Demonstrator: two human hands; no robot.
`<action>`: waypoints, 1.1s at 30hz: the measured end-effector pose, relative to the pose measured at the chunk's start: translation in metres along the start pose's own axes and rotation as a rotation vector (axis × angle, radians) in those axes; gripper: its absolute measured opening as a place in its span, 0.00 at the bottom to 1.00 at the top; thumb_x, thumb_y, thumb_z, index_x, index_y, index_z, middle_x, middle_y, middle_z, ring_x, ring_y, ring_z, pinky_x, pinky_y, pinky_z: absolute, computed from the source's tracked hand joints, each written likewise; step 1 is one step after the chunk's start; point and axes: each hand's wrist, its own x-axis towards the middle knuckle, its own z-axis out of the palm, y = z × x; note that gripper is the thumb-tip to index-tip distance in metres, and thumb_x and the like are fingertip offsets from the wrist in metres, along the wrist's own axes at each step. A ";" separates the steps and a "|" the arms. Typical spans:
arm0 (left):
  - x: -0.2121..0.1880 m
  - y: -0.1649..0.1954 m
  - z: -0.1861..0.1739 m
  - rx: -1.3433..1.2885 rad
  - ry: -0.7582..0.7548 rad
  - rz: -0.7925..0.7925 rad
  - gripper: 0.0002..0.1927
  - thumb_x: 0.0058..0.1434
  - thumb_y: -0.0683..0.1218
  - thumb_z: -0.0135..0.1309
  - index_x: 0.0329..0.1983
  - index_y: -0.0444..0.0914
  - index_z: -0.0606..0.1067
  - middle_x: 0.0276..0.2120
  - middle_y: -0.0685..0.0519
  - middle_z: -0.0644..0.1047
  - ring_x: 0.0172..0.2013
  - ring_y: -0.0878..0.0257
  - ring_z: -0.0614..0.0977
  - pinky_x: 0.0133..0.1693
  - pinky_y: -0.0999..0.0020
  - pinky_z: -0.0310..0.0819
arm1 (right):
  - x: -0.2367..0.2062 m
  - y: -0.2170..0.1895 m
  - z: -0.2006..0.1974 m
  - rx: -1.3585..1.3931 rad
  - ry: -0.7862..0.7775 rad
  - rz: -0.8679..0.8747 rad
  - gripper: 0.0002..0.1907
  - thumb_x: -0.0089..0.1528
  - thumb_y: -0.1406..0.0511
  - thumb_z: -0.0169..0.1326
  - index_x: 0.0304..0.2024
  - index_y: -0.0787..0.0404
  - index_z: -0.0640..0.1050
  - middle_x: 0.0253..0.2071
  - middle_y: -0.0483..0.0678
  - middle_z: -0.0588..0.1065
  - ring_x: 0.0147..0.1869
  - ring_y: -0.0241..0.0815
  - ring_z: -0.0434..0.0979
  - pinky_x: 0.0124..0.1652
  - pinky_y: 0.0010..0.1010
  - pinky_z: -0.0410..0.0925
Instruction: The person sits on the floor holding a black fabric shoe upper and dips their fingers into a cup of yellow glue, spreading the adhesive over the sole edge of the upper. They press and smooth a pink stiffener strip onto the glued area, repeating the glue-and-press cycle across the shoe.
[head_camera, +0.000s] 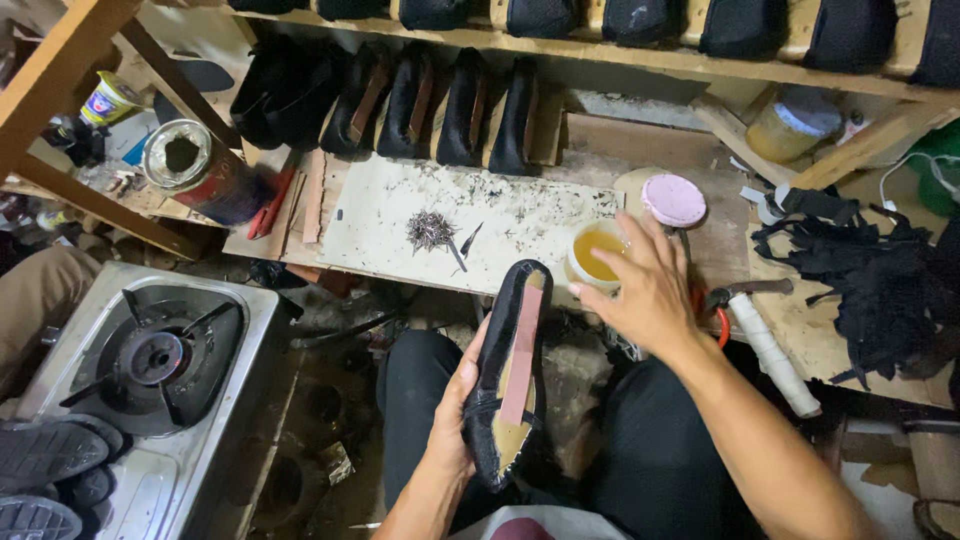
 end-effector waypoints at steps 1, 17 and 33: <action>-0.001 0.000 0.001 -0.014 -0.003 -0.008 0.45 0.64 0.63 0.47 0.78 0.36 0.52 0.74 0.47 0.60 0.71 0.58 0.65 0.69 0.64 0.55 | 0.004 0.008 0.005 -0.027 -0.012 -0.012 0.29 0.50 0.49 0.65 0.46 0.63 0.85 0.71 0.61 0.60 0.77 0.69 0.49 0.67 0.69 0.44; 0.012 0.002 0.016 0.116 -0.098 0.087 0.44 0.67 0.62 0.42 0.78 0.32 0.51 0.76 0.43 0.57 0.75 0.54 0.59 0.73 0.60 0.48 | -0.082 -0.092 -0.013 0.562 0.012 -0.325 0.20 0.66 0.55 0.50 0.54 0.58 0.81 0.74 0.61 0.57 0.82 0.64 0.47 0.75 0.53 0.44; 0.015 0.003 0.024 0.020 -0.102 0.030 0.36 0.70 0.56 0.37 0.77 0.33 0.54 0.74 0.44 0.61 0.73 0.54 0.62 0.72 0.59 0.51 | -0.083 -0.097 -0.009 0.419 0.116 -0.388 0.17 0.68 0.58 0.51 0.55 0.53 0.82 0.73 0.61 0.58 0.81 0.68 0.47 0.75 0.59 0.47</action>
